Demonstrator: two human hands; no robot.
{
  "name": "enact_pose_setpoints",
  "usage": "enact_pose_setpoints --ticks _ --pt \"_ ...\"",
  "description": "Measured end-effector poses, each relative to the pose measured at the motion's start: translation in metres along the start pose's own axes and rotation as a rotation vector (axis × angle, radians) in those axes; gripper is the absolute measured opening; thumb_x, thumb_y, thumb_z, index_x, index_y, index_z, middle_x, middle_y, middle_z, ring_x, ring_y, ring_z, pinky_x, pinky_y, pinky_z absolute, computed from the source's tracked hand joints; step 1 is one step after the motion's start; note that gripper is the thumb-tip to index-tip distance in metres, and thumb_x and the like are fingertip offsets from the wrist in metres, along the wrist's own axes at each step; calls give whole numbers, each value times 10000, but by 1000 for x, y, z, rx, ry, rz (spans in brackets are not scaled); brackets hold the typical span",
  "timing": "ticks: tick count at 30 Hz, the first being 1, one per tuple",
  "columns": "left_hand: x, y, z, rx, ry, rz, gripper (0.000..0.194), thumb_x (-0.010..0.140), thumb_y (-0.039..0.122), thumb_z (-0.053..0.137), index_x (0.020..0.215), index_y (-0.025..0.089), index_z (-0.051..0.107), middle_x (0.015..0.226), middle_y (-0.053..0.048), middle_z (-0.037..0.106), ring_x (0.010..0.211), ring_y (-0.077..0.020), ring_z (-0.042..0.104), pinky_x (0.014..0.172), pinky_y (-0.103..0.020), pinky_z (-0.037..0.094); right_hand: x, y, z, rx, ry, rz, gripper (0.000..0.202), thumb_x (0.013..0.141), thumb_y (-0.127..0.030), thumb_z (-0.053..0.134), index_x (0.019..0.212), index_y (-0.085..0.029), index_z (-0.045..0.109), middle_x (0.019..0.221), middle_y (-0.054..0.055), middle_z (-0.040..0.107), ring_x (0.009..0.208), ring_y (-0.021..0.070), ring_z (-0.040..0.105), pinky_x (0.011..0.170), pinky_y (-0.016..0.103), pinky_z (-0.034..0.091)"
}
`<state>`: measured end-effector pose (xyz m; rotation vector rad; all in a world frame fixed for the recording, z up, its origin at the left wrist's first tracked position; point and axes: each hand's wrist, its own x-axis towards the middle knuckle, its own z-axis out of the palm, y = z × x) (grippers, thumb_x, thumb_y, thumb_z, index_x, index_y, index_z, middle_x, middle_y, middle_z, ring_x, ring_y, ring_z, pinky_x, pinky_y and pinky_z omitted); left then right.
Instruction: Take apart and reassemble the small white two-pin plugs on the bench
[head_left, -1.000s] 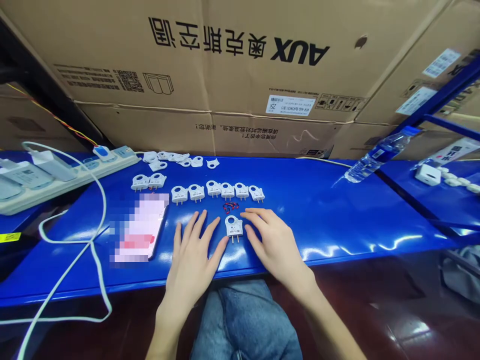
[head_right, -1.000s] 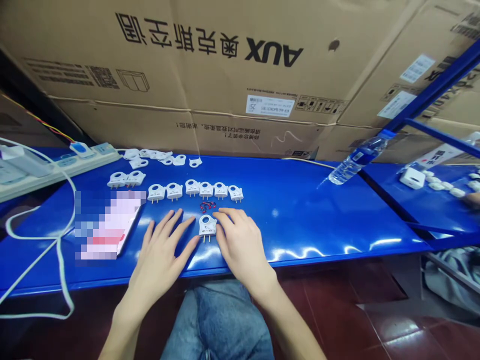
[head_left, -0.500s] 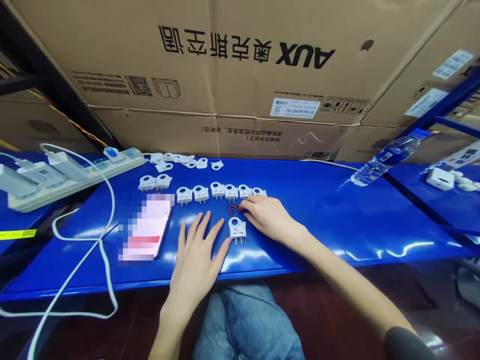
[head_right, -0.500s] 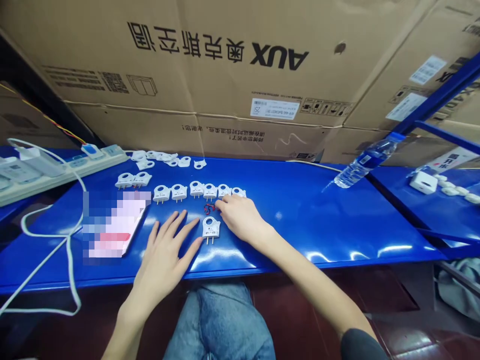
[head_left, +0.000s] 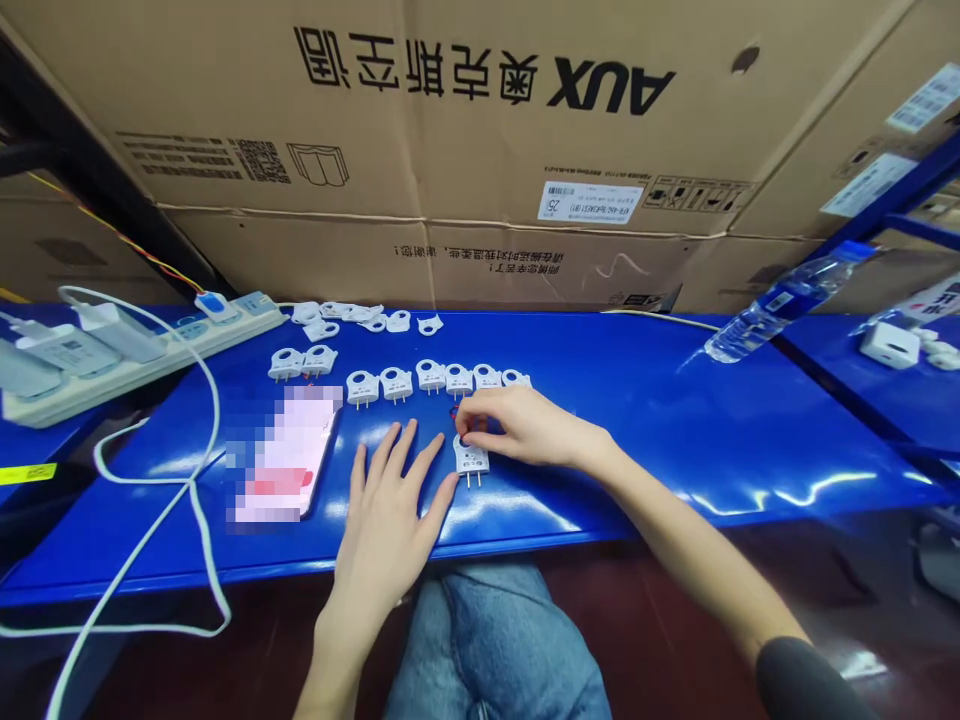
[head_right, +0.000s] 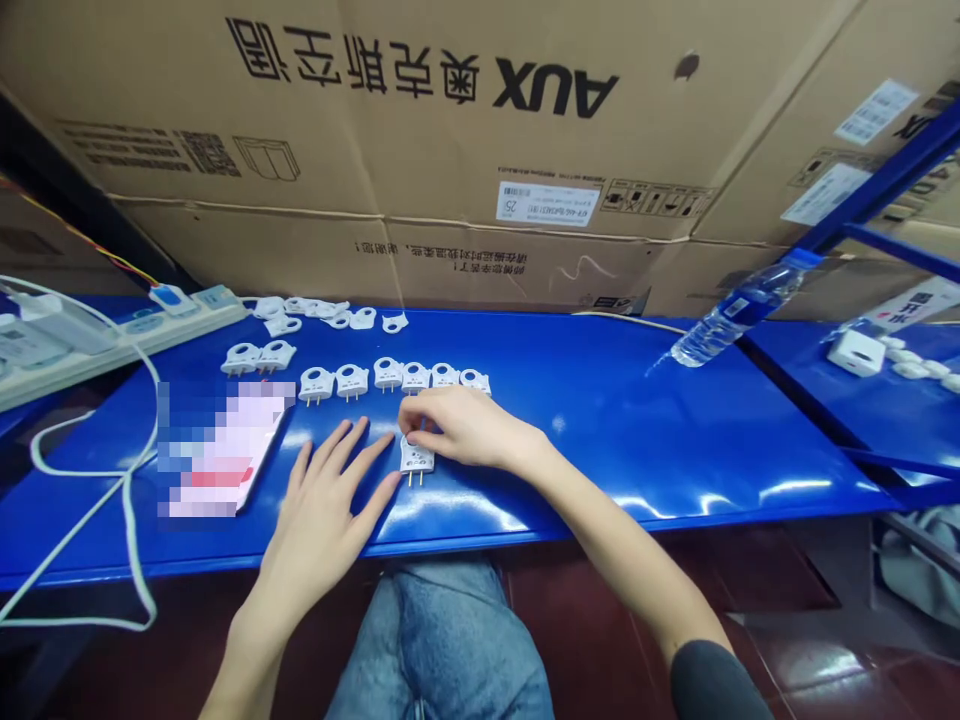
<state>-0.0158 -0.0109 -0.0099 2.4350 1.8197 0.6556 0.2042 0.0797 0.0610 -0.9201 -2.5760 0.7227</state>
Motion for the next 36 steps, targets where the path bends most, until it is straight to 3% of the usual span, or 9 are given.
enact_pose_setpoints --ticks 6,10,19,30,36 --pt "-1 1 0 -2 2 -3 497 1063 504 451 1458 245 603 1614 -127 519 1543 -332 421 1279 -641 272 -2 6 5 76 4 9 169 1002 -123 581 1038 -220 714 1063 26 771 1001 192 693 922 328 521" --pt "-1 1 0 -3 -3 -5 498 1068 501 441 1469 247 594 1622 -127 510 1548 -334 414 1274 -651 274 -2 4 5 46 16 21 139 1004 -143 603 1061 -210 711 1067 29 771 978 188 697 896 318 524" --pt "-1 1 1 2 5 -7 488 1060 495 459 1454 246 603 1612 -126 524 1541 -336 425 1275 -649 279 6 -3 17 -246 103 163 224 1069 -261 568 1223 -213 723 1146 79 729 1028 205 677 829 303 494" --pt "-1 2 0 5 9 -6 483 1067 491 446 1447 236 602 1609 -128 526 1546 -334 417 1279 -645 274 18 6 34 -273 89 124 186 1053 -224 596 1135 -218 762 1081 74 711 992 196 655 789 290 463" --pt "-1 1 0 0 7 -5 492 1068 497 436 1457 240 593 1611 -127 524 1548 -333 415 1278 -649 274 13 3 26 -128 165 89 146 1054 -225 582 1074 -203 725 1088 57 724 966 176 666 834 285 485"
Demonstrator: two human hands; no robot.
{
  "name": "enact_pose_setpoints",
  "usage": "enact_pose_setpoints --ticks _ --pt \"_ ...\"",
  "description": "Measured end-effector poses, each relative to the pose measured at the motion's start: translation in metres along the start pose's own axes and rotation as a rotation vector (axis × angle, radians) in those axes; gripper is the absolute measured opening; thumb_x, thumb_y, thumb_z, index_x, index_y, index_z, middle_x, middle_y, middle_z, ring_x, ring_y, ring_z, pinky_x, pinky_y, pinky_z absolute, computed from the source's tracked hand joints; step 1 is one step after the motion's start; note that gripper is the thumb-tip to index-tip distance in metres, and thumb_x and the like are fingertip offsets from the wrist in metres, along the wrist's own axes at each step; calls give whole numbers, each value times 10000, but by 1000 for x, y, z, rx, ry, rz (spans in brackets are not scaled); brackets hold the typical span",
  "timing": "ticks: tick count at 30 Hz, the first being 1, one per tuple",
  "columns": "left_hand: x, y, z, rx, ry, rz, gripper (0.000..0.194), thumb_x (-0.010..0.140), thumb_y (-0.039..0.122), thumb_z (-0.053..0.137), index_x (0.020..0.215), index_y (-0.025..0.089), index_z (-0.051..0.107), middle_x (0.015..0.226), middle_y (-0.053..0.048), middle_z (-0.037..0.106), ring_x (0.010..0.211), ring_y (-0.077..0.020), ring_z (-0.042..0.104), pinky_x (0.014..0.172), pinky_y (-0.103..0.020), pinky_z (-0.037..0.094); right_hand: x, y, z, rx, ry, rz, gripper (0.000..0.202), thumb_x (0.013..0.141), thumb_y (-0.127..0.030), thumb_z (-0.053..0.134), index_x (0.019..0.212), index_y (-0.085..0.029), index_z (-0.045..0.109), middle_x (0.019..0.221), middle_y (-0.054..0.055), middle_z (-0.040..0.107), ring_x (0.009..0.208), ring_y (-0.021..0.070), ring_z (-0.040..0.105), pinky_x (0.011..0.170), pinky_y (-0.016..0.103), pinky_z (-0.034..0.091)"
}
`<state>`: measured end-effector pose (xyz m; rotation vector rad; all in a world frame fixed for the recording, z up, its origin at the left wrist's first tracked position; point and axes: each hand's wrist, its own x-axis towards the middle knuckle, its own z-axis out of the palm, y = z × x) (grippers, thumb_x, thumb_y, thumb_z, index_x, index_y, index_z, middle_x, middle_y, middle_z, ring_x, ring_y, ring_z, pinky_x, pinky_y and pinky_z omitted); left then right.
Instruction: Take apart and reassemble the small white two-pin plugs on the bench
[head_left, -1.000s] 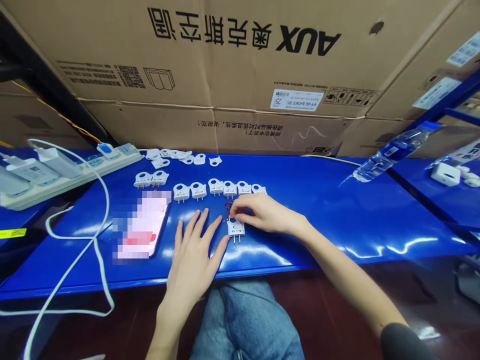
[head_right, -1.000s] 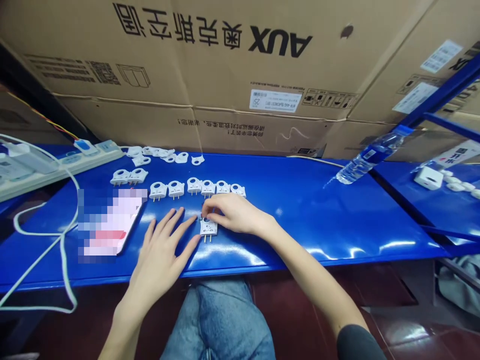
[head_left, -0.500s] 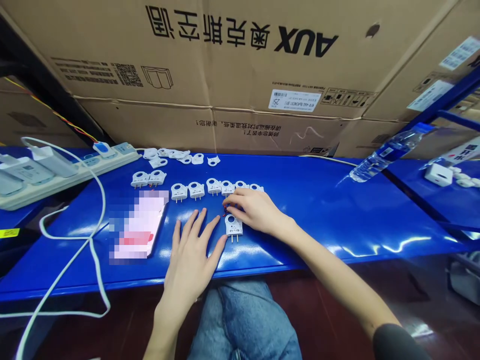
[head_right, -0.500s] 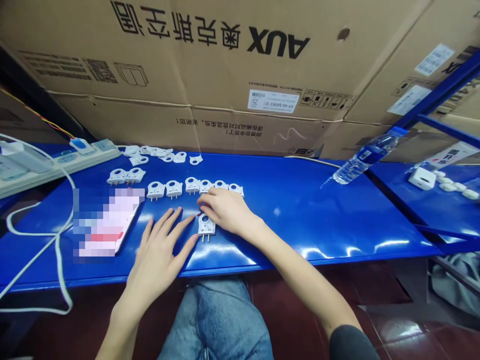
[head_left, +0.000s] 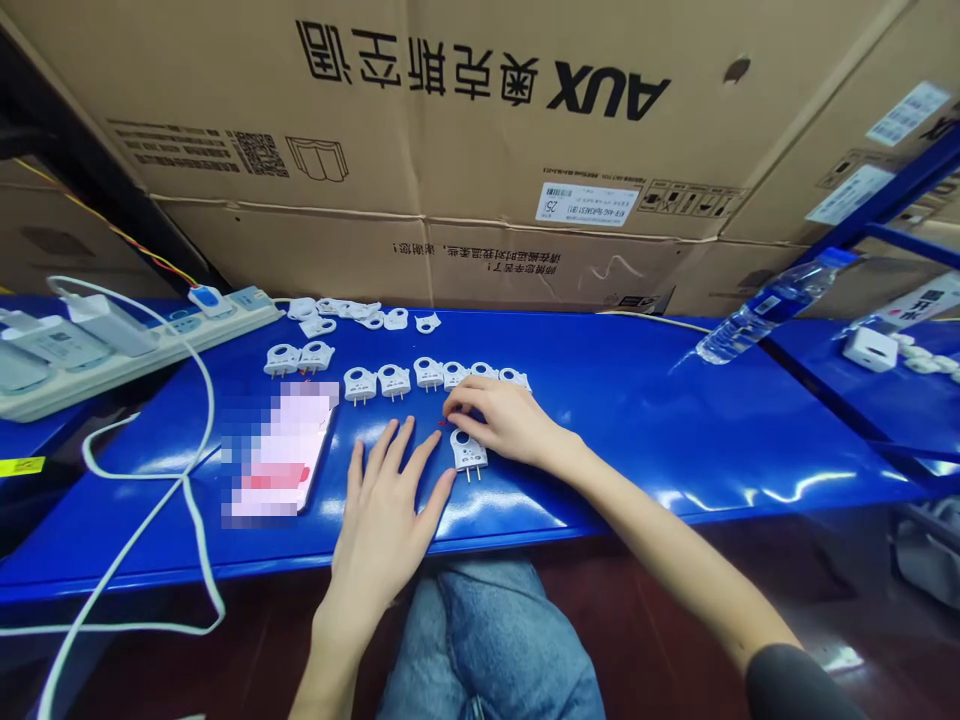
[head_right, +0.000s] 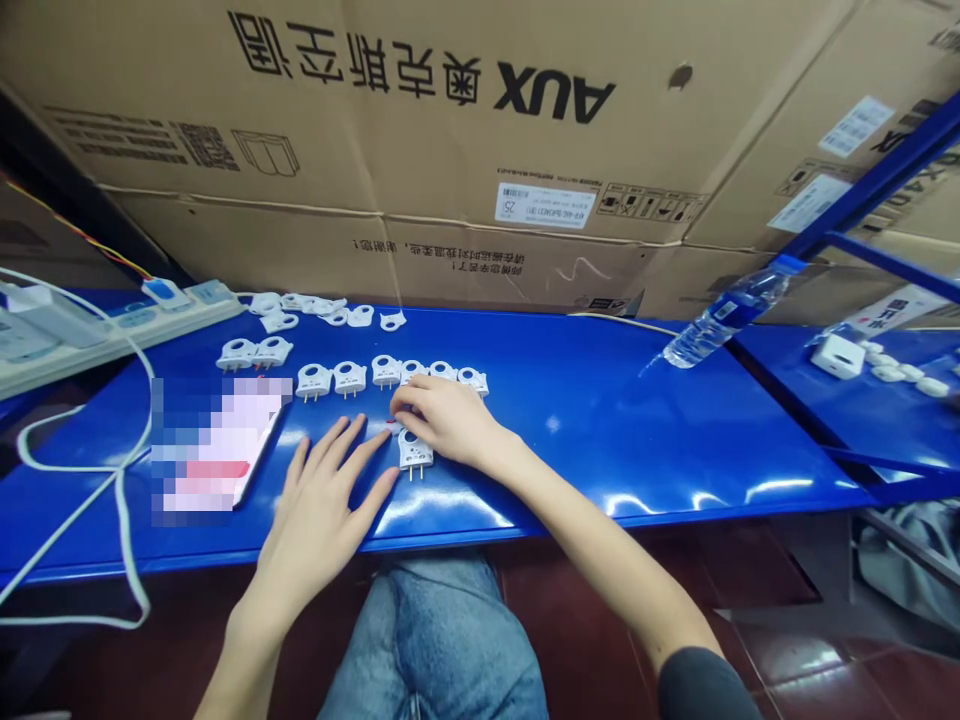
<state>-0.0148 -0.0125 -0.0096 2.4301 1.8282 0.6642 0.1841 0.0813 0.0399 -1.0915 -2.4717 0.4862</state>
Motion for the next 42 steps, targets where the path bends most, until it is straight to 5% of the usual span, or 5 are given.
enact_pose_setpoints --ticks 12,30,34,42 --pt "1 1 -2 -5 -1 -1 502 1055 504 462 1449 229 608 1608 -138 526 1543 -343 422 1279 -654 276 -13 3 -17 355 -18 -22 103 972 -156 575 990 -208 662 976 9 766 871 149 703 804 282 547" --pt "-1 -2 1 21 3 13 494 1068 497 447 1456 230 594 1610 -130 523 1541 -342 422 1268 -653 285 -12 11 -17 245 -180 -87 153 1026 -202 621 1074 -210 767 1095 60 783 1014 213 712 934 349 525" --pt "0 -2 2 17 -1 14 491 1065 493 458 1459 232 590 1604 -134 529 1538 -347 425 1262 -660 289 -14 10 -15 275 -202 -35 164 1000 -192 654 1135 -212 745 1032 42 793 928 200 723 865 328 537" --pt "0 -2 2 10 10 19 488 1066 496 449 1443 226 601 1598 -136 535 1528 -349 437 1258 -662 295 -14 9 -13 236 -229 -44 107 1011 -198 644 1018 -203 751 1021 37 788 944 195 719 885 314 517"
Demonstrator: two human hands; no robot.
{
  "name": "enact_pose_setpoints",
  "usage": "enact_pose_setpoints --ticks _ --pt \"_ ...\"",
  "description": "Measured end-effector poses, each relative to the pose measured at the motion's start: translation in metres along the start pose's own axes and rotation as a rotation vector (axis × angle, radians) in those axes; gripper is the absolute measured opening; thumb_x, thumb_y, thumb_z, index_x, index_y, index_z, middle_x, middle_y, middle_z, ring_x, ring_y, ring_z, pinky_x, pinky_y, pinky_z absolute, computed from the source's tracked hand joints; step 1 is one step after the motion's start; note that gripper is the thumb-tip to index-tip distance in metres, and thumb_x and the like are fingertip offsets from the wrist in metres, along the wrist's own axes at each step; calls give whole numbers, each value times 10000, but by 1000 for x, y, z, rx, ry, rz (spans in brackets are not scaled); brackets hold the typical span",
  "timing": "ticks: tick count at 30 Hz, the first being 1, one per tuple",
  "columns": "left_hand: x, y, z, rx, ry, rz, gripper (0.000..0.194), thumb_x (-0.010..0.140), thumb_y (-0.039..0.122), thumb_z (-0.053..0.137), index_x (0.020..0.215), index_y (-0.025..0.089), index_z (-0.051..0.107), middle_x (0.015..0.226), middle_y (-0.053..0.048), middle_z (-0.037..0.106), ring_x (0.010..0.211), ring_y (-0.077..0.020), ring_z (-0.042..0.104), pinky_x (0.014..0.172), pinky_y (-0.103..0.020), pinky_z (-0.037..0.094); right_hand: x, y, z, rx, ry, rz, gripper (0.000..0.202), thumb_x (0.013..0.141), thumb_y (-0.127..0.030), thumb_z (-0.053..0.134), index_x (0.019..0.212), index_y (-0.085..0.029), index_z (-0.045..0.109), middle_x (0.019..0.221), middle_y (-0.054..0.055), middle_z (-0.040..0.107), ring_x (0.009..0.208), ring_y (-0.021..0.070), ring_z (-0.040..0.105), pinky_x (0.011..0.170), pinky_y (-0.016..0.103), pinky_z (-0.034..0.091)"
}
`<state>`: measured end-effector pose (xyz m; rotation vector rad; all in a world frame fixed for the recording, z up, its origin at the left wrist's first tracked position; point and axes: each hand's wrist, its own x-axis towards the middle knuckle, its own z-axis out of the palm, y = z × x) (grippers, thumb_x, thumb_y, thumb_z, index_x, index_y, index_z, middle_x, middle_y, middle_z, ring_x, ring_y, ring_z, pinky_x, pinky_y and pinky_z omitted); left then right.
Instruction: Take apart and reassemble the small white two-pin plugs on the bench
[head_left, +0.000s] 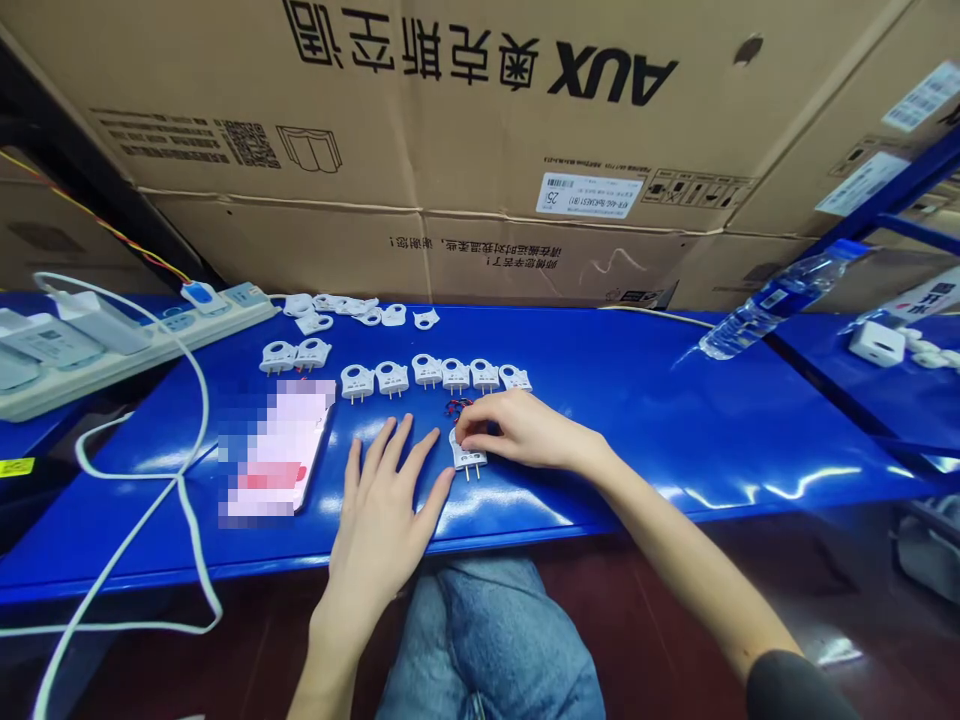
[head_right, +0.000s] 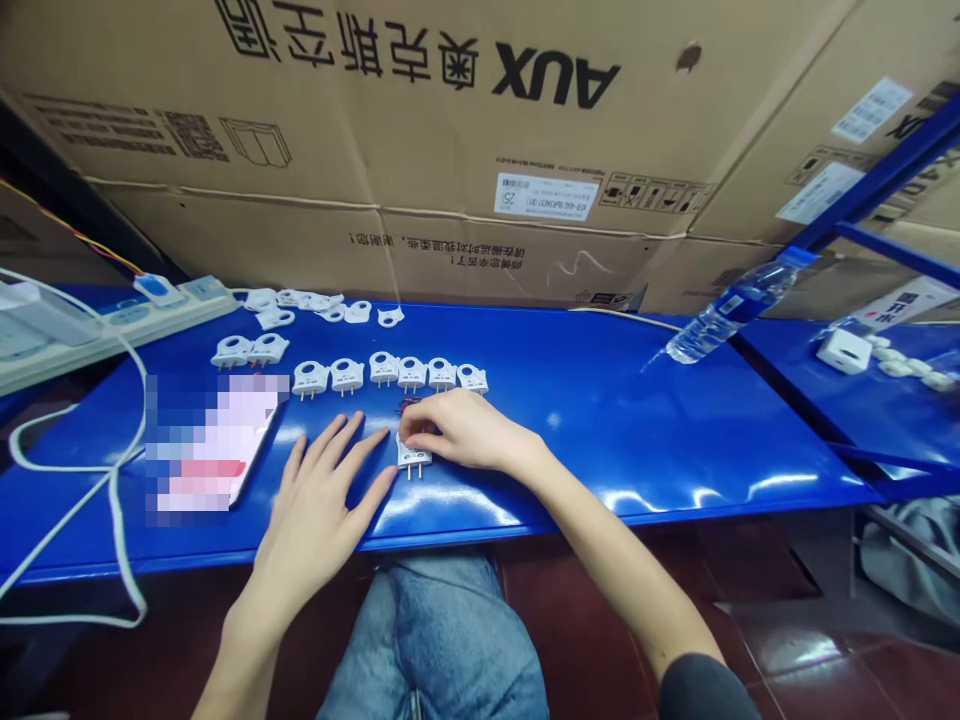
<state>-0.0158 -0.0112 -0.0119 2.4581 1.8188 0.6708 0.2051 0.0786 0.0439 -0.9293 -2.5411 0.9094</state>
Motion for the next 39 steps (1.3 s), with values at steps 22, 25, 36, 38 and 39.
enact_pose_setpoints --ticks 22,25,36,38,39 --pt "-1 -1 -6 -112 5 40 346 1063 406 503 1363 309 645 1539 -96 585 1473 -304 505 1276 -653 272 -10 -2 -7 -41 56 40 210 931 -378 770 1033 -212 693 1041 46 746 916 200 671 806 325 514" --pt "-1 -1 -6 -124 2 45 312 1059 404 515 1317 308 662 1526 -93 596 1470 -304 508 1276 -651 274 -11 -1 -6 -42 31 51 305 881 -434 824 1035 -213 681 1028 38 735 908 200 660 797 323 513" --pt "-2 -1 -6 -136 12 71 264 1056 365 522 1255 297 681 1483 -79 627 1440 -294 541 1274 -616 309 -10 -1 -6 -61 21 64 373 861 -442 843 1110 -215 682 1031 41 716 909 202 650 801 319 508" --pt "-2 -1 -6 -132 16 73 263 1055 363 525 1255 293 679 1475 -81 632 1437 -289 542 1272 -607 313 -10 -1 -5 -61 25 61 399 859 -445 846 1139 -212 683 1030 44 714 906 202 649 800 317 508" --pt "-2 -1 -5 -130 17 73 264 1055 366 525 1257 290 678 1472 -82 634 1436 -289 542 1273 -605 312 -10 -1 -5 -61 26 61 414 858 -447 847 1155 -210 683 1030 45 713 907 201 649 802 317 509"
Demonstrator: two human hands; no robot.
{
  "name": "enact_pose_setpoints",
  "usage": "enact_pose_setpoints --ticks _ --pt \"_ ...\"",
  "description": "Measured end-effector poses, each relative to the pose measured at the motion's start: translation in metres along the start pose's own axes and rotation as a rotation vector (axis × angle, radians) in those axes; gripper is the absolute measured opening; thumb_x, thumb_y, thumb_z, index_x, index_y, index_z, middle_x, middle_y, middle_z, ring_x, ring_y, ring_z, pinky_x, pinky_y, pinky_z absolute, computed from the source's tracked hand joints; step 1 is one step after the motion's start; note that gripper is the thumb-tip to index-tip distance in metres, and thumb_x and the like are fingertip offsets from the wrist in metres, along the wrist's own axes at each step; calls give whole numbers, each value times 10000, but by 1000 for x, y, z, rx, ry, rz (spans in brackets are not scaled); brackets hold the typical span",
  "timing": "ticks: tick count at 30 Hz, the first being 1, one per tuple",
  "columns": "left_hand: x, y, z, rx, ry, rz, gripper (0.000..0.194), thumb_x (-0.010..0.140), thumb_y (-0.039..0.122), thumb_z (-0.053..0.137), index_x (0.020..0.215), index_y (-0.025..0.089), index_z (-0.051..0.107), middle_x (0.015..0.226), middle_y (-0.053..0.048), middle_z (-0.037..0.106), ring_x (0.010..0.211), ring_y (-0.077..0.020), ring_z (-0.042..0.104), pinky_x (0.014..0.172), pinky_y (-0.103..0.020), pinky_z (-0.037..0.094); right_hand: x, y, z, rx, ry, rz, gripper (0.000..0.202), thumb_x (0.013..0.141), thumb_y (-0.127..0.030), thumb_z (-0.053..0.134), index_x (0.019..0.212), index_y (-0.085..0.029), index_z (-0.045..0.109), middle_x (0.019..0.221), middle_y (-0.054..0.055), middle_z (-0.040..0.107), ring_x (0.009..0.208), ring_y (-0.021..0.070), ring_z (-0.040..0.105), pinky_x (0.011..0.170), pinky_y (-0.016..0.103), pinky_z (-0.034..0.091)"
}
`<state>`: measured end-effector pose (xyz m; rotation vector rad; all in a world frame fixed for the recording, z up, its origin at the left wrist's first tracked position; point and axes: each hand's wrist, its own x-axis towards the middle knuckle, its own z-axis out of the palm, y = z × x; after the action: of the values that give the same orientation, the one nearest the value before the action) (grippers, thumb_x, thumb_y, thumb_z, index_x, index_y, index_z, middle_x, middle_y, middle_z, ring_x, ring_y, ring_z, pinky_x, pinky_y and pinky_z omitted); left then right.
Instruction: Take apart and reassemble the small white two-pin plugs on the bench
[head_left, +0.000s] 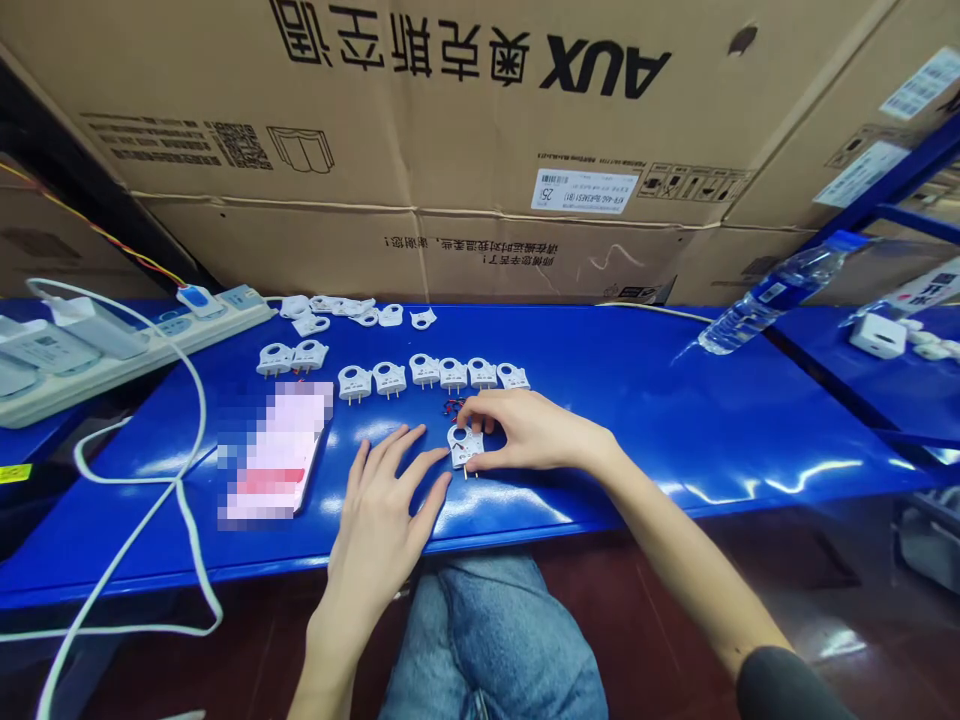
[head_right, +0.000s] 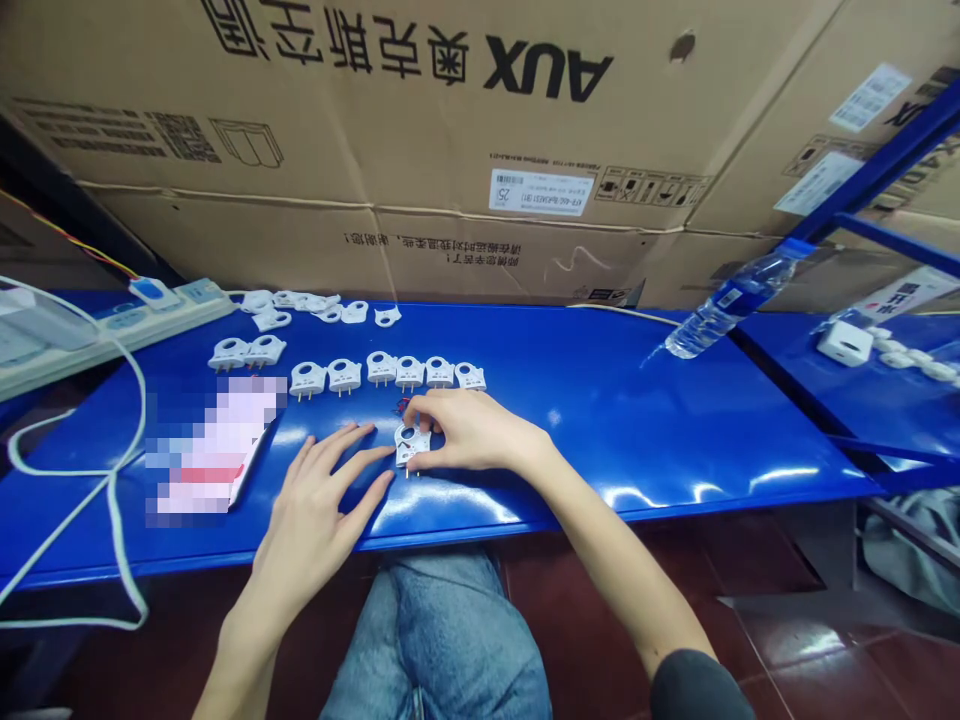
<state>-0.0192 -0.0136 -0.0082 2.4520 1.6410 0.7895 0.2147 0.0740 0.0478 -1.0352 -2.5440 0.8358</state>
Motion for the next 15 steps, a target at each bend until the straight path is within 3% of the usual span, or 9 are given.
enact_pose_setpoints --ticks 5,15 --pt "0 0 2 -3 5 -14 286 1058 383 519 1274 257 657 1444 -95 654 1424 -290 549 1271 -597 312 0 -1 -1 4 -9 22 508 857 -461 849 1263 -211 673 1030 43 717 920 201 656 803 315 506" --pt "1 2 2 -15 28 -43 303 1051 392 517 1266 233 658 1433 -101 673 1405 -296 576 1269 -584 332 -20 17 -34 31 -173 245 488 689 -437 957 1073 -210 760 876 -22 696 772 151 640 681 266 456"
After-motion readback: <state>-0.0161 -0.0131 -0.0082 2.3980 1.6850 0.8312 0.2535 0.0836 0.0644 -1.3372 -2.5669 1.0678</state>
